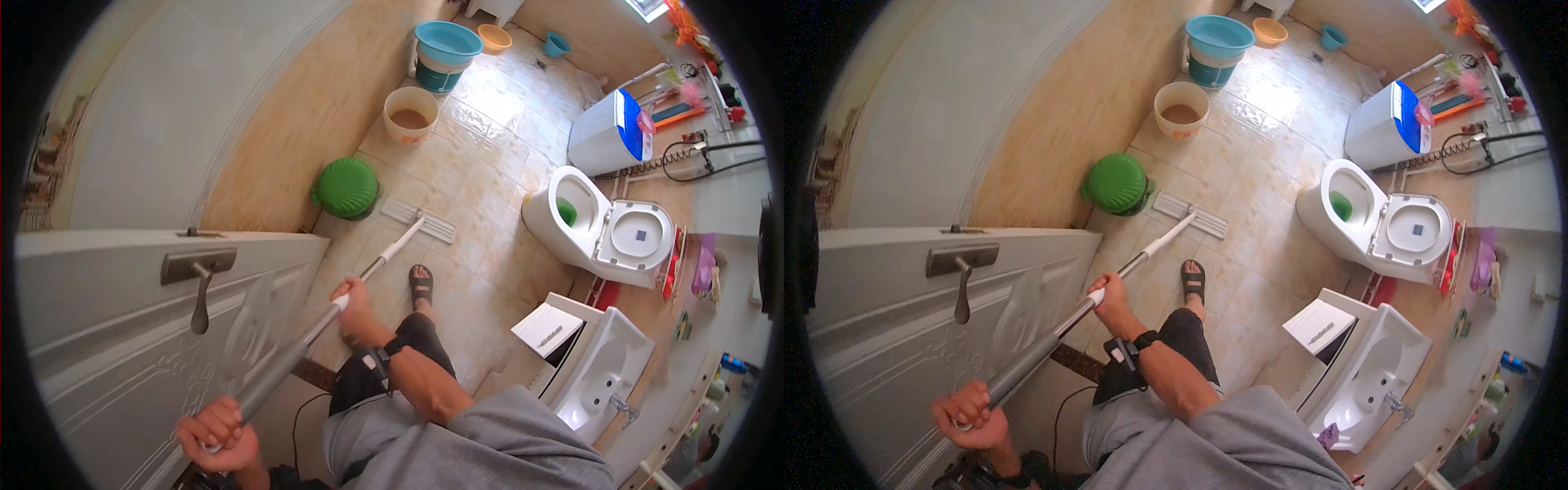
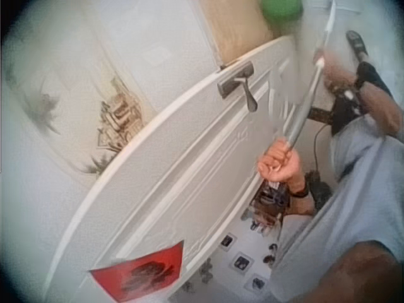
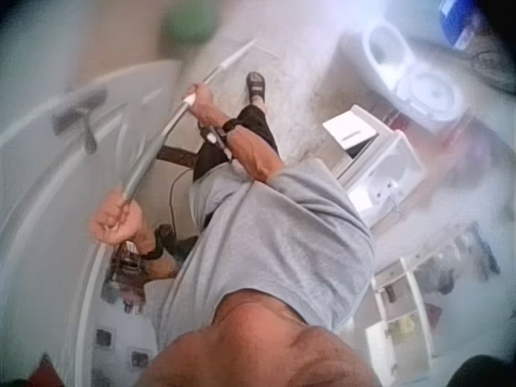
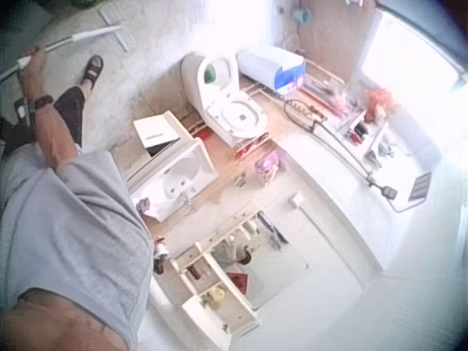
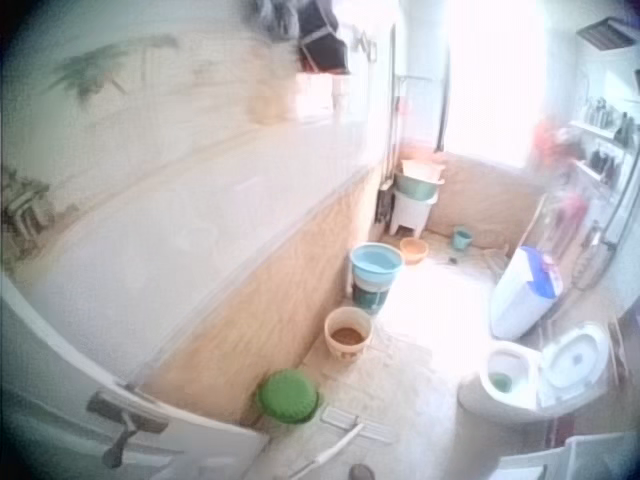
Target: The person mops the tile floor in a bathroom and an adjacent room using a flat mop, moving the mop head back and forth across the surface.
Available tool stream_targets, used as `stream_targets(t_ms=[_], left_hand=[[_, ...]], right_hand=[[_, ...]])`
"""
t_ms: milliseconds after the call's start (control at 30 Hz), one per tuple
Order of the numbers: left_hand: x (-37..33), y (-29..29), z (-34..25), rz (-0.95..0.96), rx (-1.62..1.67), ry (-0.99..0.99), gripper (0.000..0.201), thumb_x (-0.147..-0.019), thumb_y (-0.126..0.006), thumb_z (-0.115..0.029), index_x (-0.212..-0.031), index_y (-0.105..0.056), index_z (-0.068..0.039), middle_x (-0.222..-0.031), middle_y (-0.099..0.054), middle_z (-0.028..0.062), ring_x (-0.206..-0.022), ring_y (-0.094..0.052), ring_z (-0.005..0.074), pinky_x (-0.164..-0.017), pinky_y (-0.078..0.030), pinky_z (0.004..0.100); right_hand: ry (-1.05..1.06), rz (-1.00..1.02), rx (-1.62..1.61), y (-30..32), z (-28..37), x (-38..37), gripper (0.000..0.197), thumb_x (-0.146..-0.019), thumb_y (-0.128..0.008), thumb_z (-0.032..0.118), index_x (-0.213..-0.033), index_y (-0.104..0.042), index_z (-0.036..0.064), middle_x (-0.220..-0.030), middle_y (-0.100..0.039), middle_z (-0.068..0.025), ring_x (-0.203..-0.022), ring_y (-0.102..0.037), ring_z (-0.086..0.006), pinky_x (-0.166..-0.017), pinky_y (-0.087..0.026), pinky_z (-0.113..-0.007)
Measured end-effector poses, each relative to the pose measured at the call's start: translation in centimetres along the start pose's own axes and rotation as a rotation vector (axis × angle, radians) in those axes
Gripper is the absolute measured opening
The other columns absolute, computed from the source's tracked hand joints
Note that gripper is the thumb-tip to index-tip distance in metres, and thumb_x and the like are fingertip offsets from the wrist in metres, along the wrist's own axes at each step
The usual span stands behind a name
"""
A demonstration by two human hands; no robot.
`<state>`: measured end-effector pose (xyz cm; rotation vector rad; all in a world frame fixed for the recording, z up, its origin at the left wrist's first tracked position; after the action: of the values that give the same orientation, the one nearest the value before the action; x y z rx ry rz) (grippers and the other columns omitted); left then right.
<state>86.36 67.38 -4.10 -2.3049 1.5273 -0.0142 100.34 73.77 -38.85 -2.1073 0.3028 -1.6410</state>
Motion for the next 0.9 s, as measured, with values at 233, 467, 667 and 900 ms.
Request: stream_targets(t_ms=[233, 467, 667, 900], left_hand=[[-0.2, -15.8, 9.5, 0.409, -0.16, -0.034, 0.029, -0.088, -0.033, -0.013, -0.06, -0.033, -0.009, -0.045, -0.036, 0.0031, -0.042, -0.035, 0.017, -0.053, -0.038, 0.0349], [-0.1, -21.8, 14.1, 0.618, 0.02, 0.06, 0.022, -0.081, -0.038, -0.005, -0.059, -0.037, -0.006, -0.047, -0.043, 0.0068, -0.045, -0.04, 0.0205, -0.055, -0.041, 0.0373], [-3.4, -15.4, 5.7, 0.361, -0.027, 0.012, 0.028, -0.082, -0.042, -0.012, -0.056, -0.035, -0.007, -0.045, -0.04, 0.005, -0.04, -0.034, 0.0183, -0.048, -0.035, 0.0335], [-6.3, -16.1, 2.1, 0.357, 0.029, 0.125, 0.035, -0.092, -0.032, -0.025, -0.06, -0.031, -0.013, -0.045, -0.028, 0.0017, -0.044, -0.027, 0.0139, -0.054, -0.032, 0.0338]], right_hand=[[0.317, 0.188, 0.142, -4.3, 21.1, -5.6, 0.026, -0.08, -0.045, 0.014, -0.058, -0.031, 0.0159, -0.047, -0.03, 0.0021, -0.037, -0.032, -0.0104, -0.034, -0.029, -0.025], [0.353, -0.025, 0.358, -6.3, 30.5, -4.6, 0.009, -0.08, -0.043, 0.007, -0.073, -0.037, 0.0073, -0.052, -0.038, -0.0021, -0.04, -0.038, -0.0133, -0.035, -0.038, -0.026], [0.333, -0.072, 0.558, -6.2, 19.7, -0.5, 0.013, -0.077, -0.045, 0.012, -0.068, -0.048, 0.0029, -0.057, -0.05, -0.0109, -0.049, -0.05, -0.022, -0.045, -0.043, -0.035], [0.186, -0.069, 0.259, -7.1, 11.5, 0.5, 0.005, -0.077, -0.048, 0.002, -0.072, -0.046, 0.0016, -0.059, -0.046, -0.0076, -0.048, -0.046, -0.0203, -0.042, -0.039, -0.033]])
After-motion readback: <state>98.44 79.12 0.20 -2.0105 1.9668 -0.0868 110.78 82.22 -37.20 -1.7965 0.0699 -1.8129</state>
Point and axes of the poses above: each hand's wrist, its own x-axis away from the middle knuckle, its own y-axis out of the back of the hand, z = x × y, the point moved 5 cm from there along -x, towards the middle knuckle
